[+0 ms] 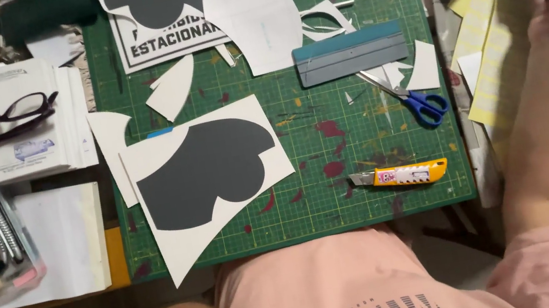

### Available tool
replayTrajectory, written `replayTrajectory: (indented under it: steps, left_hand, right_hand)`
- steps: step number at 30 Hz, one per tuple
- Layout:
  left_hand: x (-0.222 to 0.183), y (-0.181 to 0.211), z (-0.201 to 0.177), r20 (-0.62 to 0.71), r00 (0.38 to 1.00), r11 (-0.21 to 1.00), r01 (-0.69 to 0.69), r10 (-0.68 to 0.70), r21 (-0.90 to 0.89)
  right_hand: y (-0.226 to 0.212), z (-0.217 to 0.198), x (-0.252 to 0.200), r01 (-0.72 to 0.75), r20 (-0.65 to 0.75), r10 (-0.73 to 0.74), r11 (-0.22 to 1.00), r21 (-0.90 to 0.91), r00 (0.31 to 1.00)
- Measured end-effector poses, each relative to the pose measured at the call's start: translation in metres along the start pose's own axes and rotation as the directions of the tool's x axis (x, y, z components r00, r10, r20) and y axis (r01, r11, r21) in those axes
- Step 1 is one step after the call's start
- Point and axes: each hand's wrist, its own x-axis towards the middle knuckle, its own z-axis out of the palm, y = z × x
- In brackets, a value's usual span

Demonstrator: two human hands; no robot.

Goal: Cutting a complex shape out of a board using a utility knife and scissors on a cutting mat.

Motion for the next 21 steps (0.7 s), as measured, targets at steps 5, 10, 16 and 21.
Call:
replayTrajectory:
  steps: [5, 10, 16, 21]
  left_hand:
    - [-0.040, -0.086, 0.070, 0.308, 0.882, 0.901, 0.412, -0.356, -0.137]
    - [-0.002, -0.086, 0.069, 0.626, 0.565, 0.657, 0.746, -0.537, -0.109]
    - [0.274, 0.348, -0.197, 0.555, 0.556, 0.656, 0.754, -0.619, -0.024]
    - [0.193, 0.302, -0.229, -0.254, 0.795, 0.609, -0.175, 0.551, 0.774]
  right_hand:
    - [-0.023, -0.013, -0.022, -0.029, 0.183, 0.305, 0.577, -0.816, 0.935]
    - [-0.063, 0.015, -0.167, 0.322, 0.308, 0.202, -0.037, -0.946, 0.930]
    - [-0.049, 0.007, -0.320, 0.633, 0.450, 0.571, -0.164, -0.757, 0.686]
    - [-0.028, -0.011, -0.379, 0.886, 0.517, 0.792, -0.062, -0.460, 0.324]
